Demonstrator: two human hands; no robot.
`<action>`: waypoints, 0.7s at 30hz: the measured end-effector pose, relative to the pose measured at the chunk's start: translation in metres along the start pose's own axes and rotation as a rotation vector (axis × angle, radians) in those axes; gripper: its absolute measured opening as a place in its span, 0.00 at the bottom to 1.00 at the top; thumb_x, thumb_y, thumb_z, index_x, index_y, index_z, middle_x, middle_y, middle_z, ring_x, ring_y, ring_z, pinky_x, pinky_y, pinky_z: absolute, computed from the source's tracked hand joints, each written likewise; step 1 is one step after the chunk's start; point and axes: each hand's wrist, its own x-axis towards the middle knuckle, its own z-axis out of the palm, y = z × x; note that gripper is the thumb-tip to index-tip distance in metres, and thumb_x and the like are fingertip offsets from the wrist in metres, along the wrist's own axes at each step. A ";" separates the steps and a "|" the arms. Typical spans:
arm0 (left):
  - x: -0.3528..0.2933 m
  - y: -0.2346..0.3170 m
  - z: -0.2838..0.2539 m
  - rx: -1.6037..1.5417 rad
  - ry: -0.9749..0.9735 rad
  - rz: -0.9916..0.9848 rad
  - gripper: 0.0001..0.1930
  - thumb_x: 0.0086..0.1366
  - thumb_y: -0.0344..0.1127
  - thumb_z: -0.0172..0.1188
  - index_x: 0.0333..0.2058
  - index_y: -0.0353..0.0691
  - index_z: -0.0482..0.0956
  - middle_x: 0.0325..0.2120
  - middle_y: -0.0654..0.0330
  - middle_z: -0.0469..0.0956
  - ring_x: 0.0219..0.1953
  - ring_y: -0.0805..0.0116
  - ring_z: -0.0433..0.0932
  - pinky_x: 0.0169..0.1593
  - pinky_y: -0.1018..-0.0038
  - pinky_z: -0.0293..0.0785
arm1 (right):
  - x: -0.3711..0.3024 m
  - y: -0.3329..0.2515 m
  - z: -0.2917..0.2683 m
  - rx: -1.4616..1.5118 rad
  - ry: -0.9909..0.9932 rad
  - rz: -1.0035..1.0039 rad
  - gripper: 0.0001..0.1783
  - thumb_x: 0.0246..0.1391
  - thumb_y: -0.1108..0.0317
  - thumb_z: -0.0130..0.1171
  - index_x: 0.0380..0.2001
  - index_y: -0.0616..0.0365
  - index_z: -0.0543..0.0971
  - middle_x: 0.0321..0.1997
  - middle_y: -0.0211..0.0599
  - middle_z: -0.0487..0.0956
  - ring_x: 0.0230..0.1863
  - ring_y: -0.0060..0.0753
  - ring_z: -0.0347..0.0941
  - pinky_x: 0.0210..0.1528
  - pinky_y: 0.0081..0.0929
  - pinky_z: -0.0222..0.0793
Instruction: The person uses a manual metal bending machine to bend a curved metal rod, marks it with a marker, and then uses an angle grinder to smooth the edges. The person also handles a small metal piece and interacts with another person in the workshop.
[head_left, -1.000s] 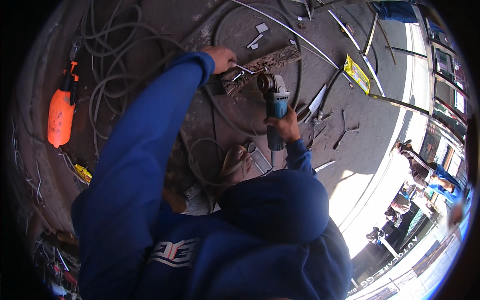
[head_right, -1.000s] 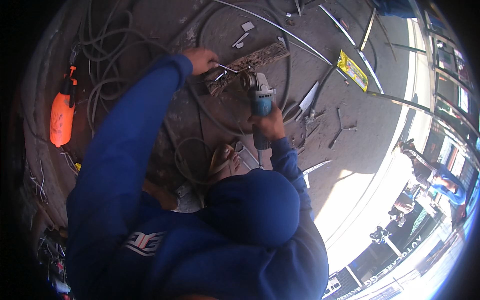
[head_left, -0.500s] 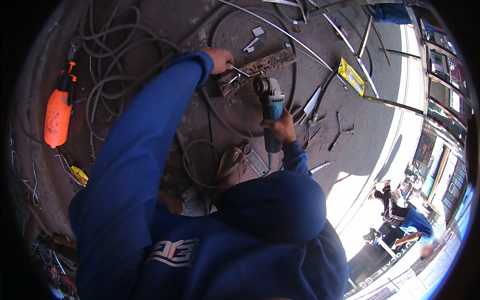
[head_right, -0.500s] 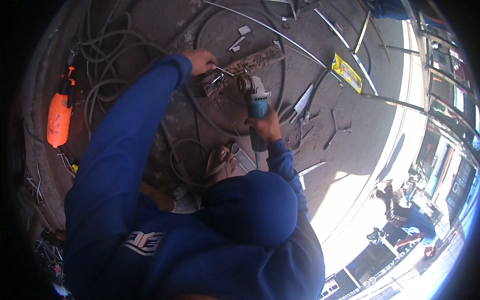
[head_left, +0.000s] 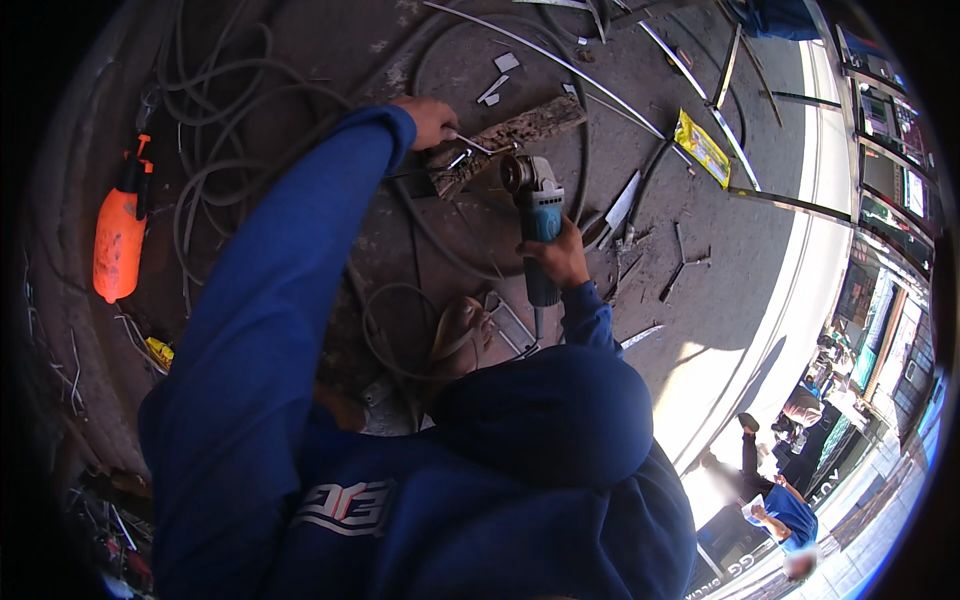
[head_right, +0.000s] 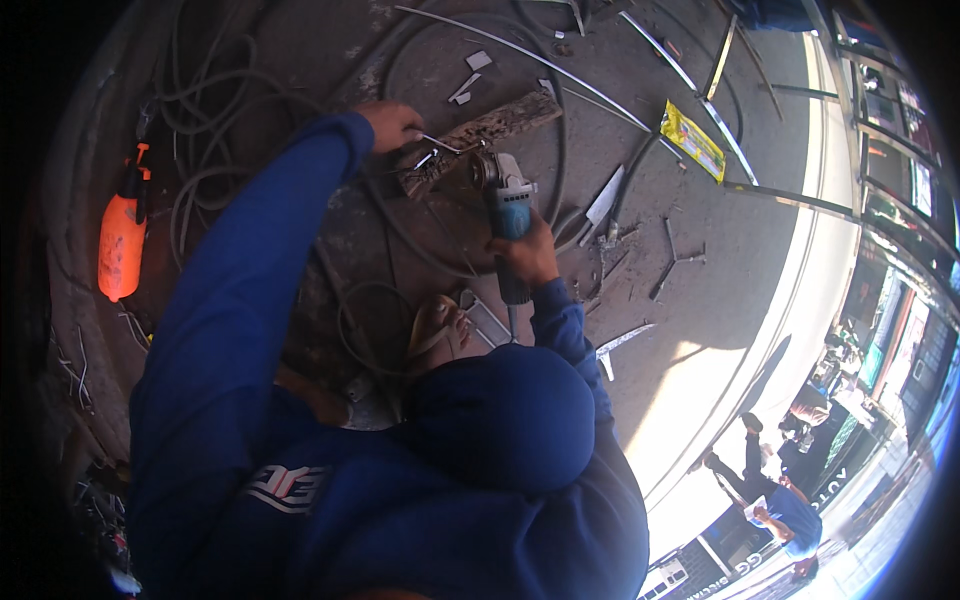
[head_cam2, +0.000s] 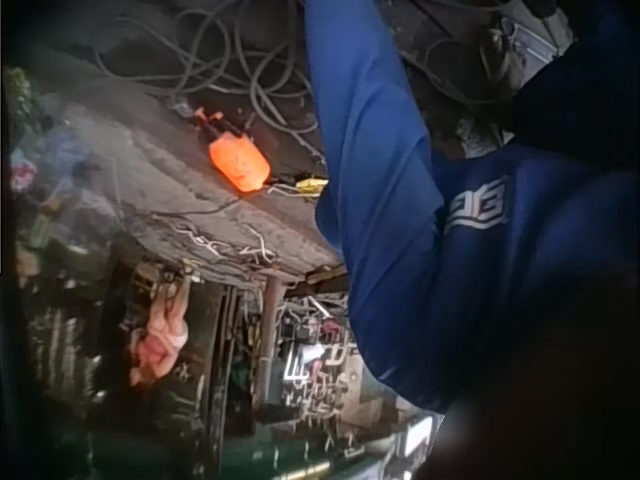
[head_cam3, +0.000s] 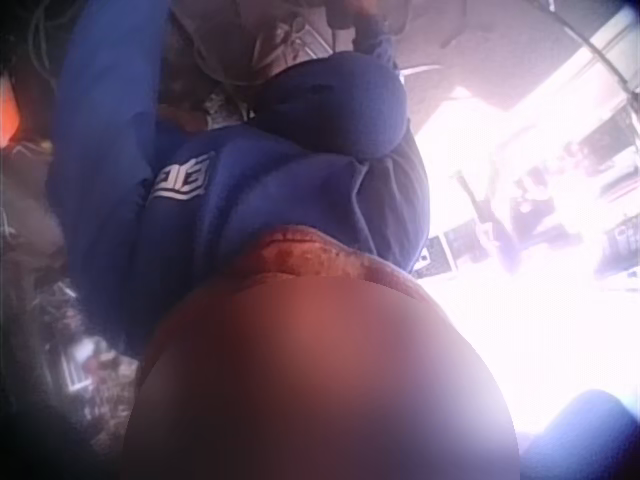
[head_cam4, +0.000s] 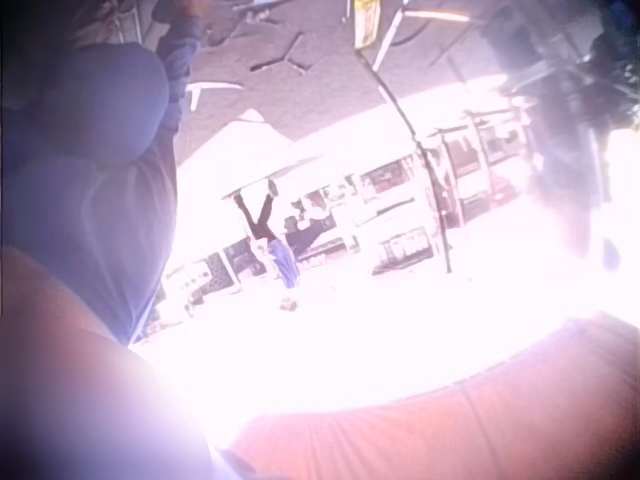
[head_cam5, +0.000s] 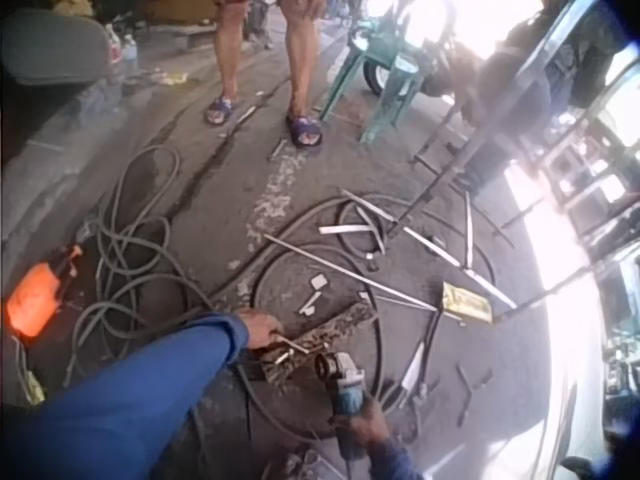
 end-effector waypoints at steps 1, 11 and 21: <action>0.001 0.000 0.000 -0.009 -0.003 -0.004 0.17 0.64 0.48 0.53 0.47 0.47 0.78 0.46 0.56 0.77 0.50 0.55 0.74 0.53 0.62 0.68 | 0.001 0.000 -0.001 -0.015 -0.001 -0.003 0.34 0.26 0.63 0.71 0.41 0.67 0.74 0.35 0.46 0.79 0.36 0.41 0.77 0.41 0.35 0.72; 0.001 0.000 -0.005 0.007 -0.048 0.009 0.18 0.64 0.49 0.52 0.47 0.47 0.78 0.45 0.55 0.78 0.50 0.53 0.74 0.53 0.62 0.68 | 0.011 -0.005 -0.001 -0.109 0.011 -0.028 0.34 0.25 0.62 0.72 0.41 0.67 0.75 0.36 0.49 0.80 0.38 0.44 0.78 0.44 0.35 0.71; 0.003 0.002 -0.007 0.016 -0.064 0.005 0.18 0.64 0.48 0.53 0.47 0.47 0.78 0.44 0.55 0.79 0.50 0.53 0.75 0.53 0.61 0.68 | 0.010 0.000 0.004 -0.123 0.043 -0.051 0.32 0.25 0.62 0.72 0.38 0.66 0.75 0.35 0.50 0.80 0.37 0.45 0.78 0.41 0.37 0.72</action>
